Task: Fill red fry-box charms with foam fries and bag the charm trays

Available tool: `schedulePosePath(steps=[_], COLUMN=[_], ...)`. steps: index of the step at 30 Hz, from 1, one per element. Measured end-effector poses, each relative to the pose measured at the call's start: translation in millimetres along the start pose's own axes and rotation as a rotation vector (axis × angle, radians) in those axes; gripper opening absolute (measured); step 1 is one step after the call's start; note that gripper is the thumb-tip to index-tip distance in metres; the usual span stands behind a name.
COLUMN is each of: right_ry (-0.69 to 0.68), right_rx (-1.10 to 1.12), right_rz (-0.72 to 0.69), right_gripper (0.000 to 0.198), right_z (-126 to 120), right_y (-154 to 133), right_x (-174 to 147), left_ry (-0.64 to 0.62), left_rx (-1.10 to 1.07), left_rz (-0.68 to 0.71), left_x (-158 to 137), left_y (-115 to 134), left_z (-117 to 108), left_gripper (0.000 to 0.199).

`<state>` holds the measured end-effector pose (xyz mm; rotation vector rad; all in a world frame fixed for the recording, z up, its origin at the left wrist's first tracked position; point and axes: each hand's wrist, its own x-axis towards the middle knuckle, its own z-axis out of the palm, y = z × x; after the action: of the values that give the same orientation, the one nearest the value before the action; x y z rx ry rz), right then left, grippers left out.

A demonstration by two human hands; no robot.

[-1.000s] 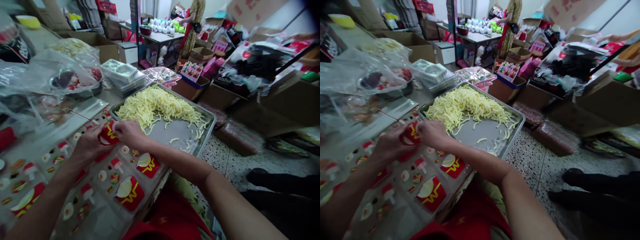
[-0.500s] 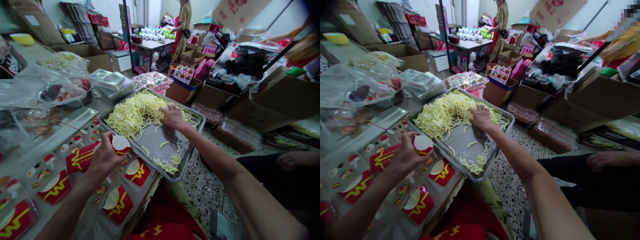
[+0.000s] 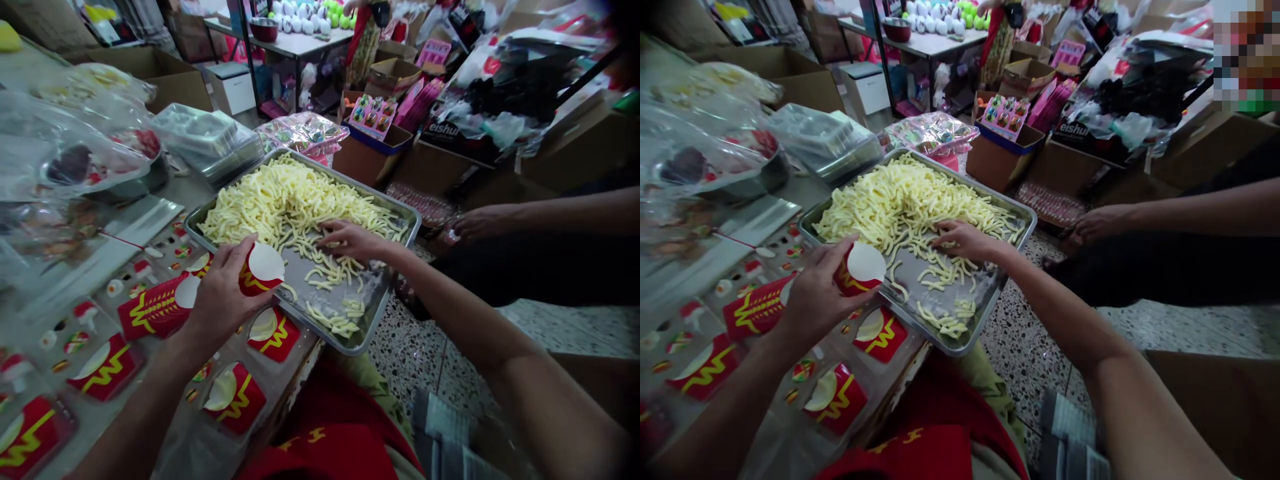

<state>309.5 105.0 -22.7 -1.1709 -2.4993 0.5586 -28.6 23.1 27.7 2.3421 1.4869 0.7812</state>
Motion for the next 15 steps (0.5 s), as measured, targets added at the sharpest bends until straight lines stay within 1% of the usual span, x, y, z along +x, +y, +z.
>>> schedulePosePath(steps=[2,4,6,7,9,11,13,15], right_ry=[0.079,0.218,0.327,0.347,0.309,0.226,0.187,0.157], right_rx=[0.120,0.183,0.143,0.080,-0.084,-0.198,-0.217,-0.203], right_rz=[0.045,0.161,0.305,0.385,0.527,0.589,0.582,0.543], right_gripper=[0.028,0.023,0.022,0.021,0.017,0.018,0.024,0.035], right_z=[-9.0,-20.7,-27.5,-28.0,-23.6,-15.4,-7.5,-2.7], right_y=[6.9,4.3,-8.4,-17.3,-36.5,-53.1,-64.3,-69.4], right_x=[3.5,-0.9,-13.0,-21.1,-38.8,-54.9,-66.0,-70.5], left_ry=[-0.028,-0.044,-0.031,-0.016,0.018,0.023,0.002,-0.028], left_rx=[0.011,0.018,0.023,0.028,0.028,0.004,-0.029,-0.046], left_rz=[-0.012,-0.052,-0.105,-0.133,-0.163,-0.144,-0.100,-0.068], left_x=[-1.9,-5.1,-6.7,-6.1,-2.2,3.8,8.8,10.9], left_y=[-3.5,-10.0,-15.9,-17.4,-16.4,-10.5,-3.1,2.1], left_z=[1.1,0.3,-1.2,-1.7,-1.0,1.6,5.0,7.8], left_gripper=[0.080,0.081,0.082,0.082,0.082,0.082,0.082,0.081])
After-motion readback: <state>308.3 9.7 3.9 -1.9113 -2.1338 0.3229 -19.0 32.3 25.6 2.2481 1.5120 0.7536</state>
